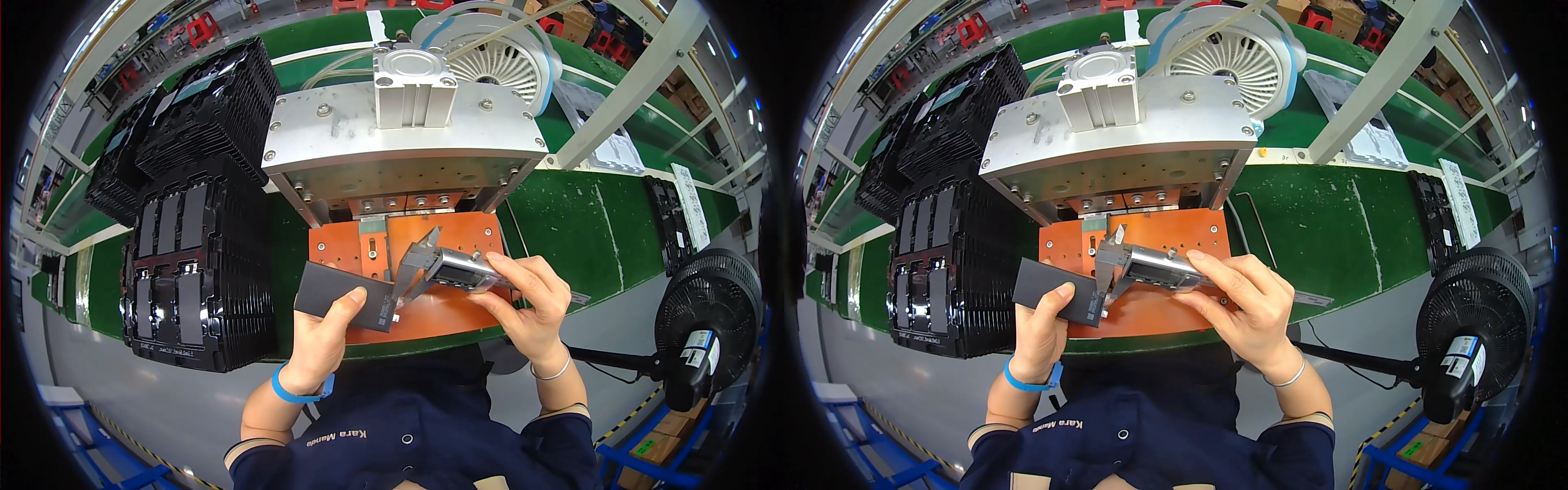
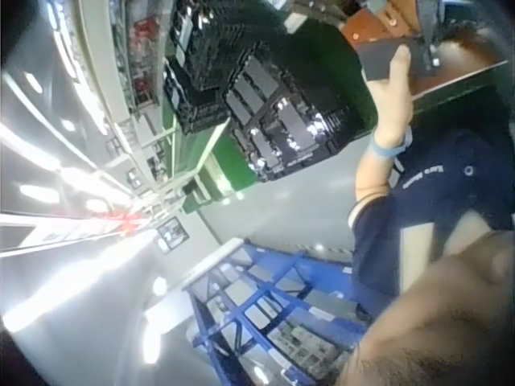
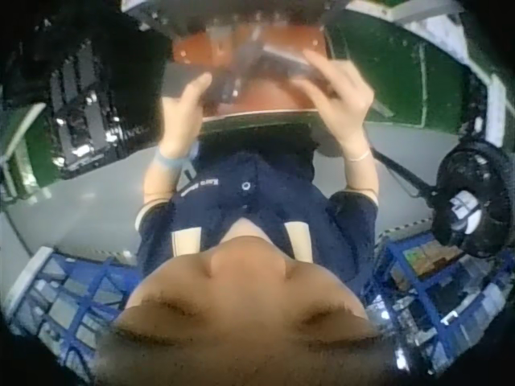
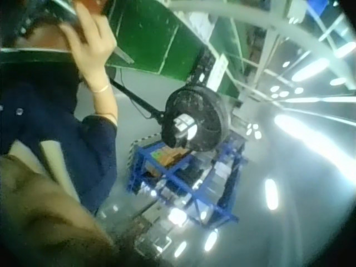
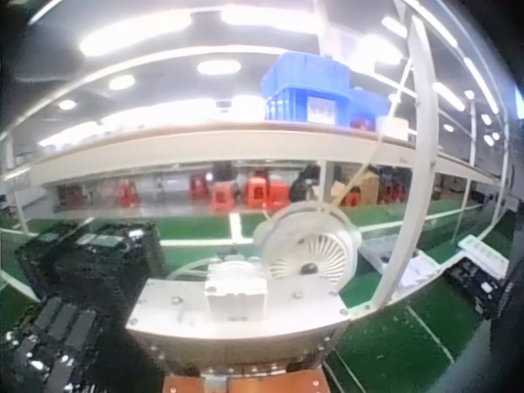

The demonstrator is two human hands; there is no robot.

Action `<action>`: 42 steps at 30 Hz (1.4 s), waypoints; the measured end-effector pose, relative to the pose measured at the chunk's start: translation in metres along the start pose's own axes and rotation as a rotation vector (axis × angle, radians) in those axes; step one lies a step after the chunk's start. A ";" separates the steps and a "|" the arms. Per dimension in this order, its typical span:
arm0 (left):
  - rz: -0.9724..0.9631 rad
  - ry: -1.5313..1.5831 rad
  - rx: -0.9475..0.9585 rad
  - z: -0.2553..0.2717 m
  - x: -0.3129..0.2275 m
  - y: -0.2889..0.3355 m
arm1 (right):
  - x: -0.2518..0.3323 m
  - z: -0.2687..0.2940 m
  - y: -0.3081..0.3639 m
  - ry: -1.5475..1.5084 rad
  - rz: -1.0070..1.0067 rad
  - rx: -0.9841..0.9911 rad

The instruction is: The person repeatedly picks up small black rectangular electronic components from a stack, places them into a metal press machine, and activates the press. After pressing, the person removes the component and uses a digital caliper to measure it before placing it back on the stack. This cycle is repeated for multiple units.

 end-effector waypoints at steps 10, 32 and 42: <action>-0.036 -0.025 -0.012 0.004 0.003 -0.001 | -0.002 0.000 0.001 -0.002 0.000 0.007; -0.025 -0.033 0.008 0.002 0.000 0.000 | 0.000 0.001 0.001 0.019 0.084 -0.058; -0.018 -0.018 -0.005 0.003 0.001 -0.001 | 0.000 0.005 0.004 0.011 0.066 -0.051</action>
Point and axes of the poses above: each hand's wrist, its own y-axis away from the middle knuckle, its own z-axis out of the back of the hand, x = y × z, the point moved 6 cm from there along -y, towards the middle knuckle, and after that the axes turned 12 degrees about y, right-handed, at the moved point
